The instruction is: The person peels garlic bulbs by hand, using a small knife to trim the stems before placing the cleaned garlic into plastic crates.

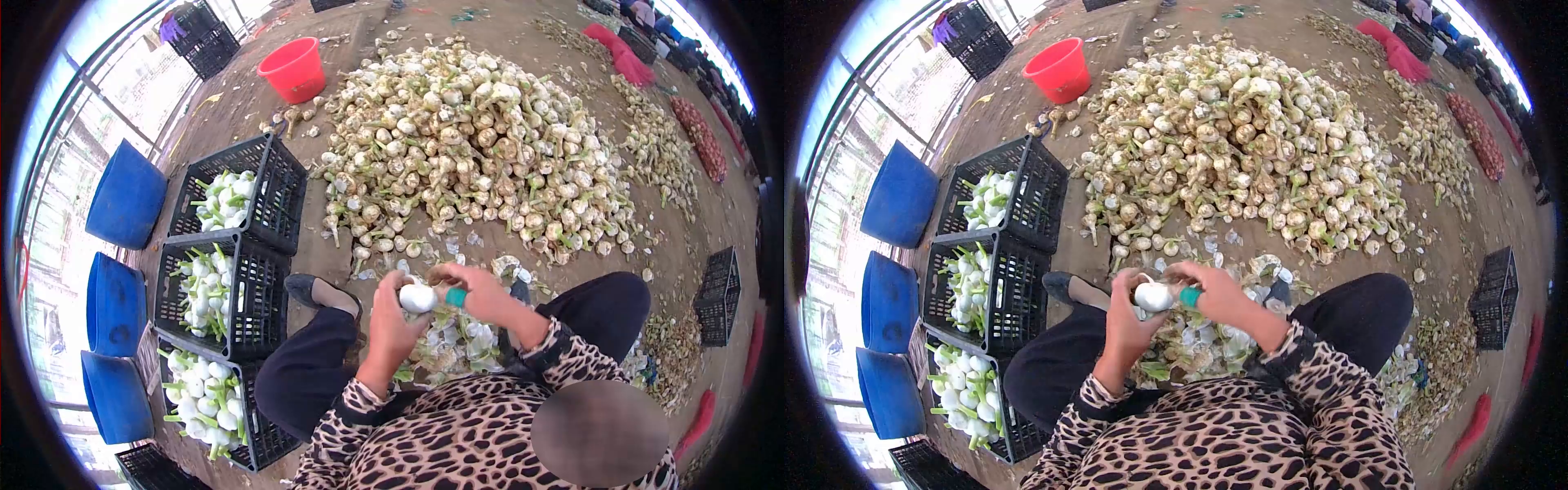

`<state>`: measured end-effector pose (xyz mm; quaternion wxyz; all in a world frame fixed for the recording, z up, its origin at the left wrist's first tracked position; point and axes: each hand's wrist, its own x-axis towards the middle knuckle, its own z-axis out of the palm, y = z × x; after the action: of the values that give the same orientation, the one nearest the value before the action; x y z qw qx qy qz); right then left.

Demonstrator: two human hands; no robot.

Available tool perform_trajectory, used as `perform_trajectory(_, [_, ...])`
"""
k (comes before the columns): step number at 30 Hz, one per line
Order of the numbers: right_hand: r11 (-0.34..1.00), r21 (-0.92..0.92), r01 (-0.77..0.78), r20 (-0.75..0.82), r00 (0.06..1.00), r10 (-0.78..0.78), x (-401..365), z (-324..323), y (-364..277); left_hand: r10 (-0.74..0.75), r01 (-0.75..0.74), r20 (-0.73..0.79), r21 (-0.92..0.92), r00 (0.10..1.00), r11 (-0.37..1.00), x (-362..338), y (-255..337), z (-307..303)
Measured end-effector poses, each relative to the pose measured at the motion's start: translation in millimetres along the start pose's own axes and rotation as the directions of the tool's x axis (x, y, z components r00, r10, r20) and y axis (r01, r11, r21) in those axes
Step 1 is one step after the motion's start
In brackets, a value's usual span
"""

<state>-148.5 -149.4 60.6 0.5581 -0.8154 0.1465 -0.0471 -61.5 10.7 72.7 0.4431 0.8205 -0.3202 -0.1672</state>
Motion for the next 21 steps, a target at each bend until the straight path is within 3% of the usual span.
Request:
perform_trajectory(1, [0.981,0.188,-0.036,0.004,0.999,0.036,-2.1,4.5,-14.0,0.024,-0.024,0.001,0.122,1.000,0.992,0.6,0.5,-0.9])
perform_trajectory(2, [0.996,0.071,0.062,-0.059,0.997,-0.057,0.2,14.1,-6.9,0.051,-0.057,0.041,0.176,0.998,0.983,2.3,-1.2,-1.3])
perform_trajectory(3, [0.999,0.035,0.020,-0.064,0.998,-0.018,1.1,16.1,-12.9,-0.014,0.002,0.052,0.228,0.999,0.974,4.5,2.5,1.3])
perform_trajectory(5, [0.999,-0.037,-0.034,-0.060,0.998,0.032,6.2,12.5,-26.8,0.108,-0.109,0.021,0.256,0.994,0.960,2.4,-18.1,6.3])
perform_trajectory(7, [0.992,0.038,-0.124,-0.028,0.992,0.126,16.8,11.3,-0.5,0.232,-0.245,0.087,0.193,0.969,0.950,-3.5,-26.3,6.2])
perform_trajectory(9, [0.952,-0.034,-0.305,0.063,0.950,0.306,24.4,1.3,11.3,0.254,-0.260,0.094,0.059,0.963,0.964,-5.3,-21.7,2.4])
perform_trajectory(12, [0.839,-0.535,-0.097,-0.181,0.983,-0.001,23.3,7.9,59.1,0.145,-0.146,0.032,0.046,0.989,0.988,-2.8,-8.5,-6.7])
perform_trajectory(13, [0.961,-0.223,-0.162,-0.178,0.976,0.123,24.2,10.8,53.6,0.097,-0.097,0.010,0.011,0.995,0.995,-1.7,-5.5,-6.6])
perform_trajectory(14, [0.966,0.113,-0.232,-0.125,0.961,0.245,21.7,15.6,46.4,0.086,-0.085,-0.011,0.038,0.996,0.996,-0.8,-14.9,-2.7])
perform_trajectory(15, [0.849,0.434,-0.303,-0.033,0.936,0.351,17.6,20.4,34.9,0.046,-0.046,-0.003,0.037,0.999,0.998,-2.0,-20.6,-1.8])
perform_trajectory(16, [0.601,0.669,-0.437,0.183,0.881,0.437,16.0,22.9,18.3,0.010,-0.010,0.010,0.035,1.000,0.999,-2.6,-24.3,-0.3])
perform_trajectory(17, [0.524,0.687,-0.504,0.294,0.852,0.434,17.7,29.8,18.8,-0.019,0.018,0.031,0.031,0.999,0.999,-2.4,-25.5,2.4])
perform_trajectory(19, [0.355,0.706,-0.612,0.472,0.781,0.408,23.0,42.8,36.1,0.089,-0.079,-0.107,0.095,0.990,0.992,-2.7,-25.4,8.0])
perform_trajectory(21, [0.234,0.758,-0.608,0.489,0.768,0.413,40.3,58.1,48.0,0.214,-0.191,-0.225,0.119,0.950,0.974,-1.3,-20.1,6.2])
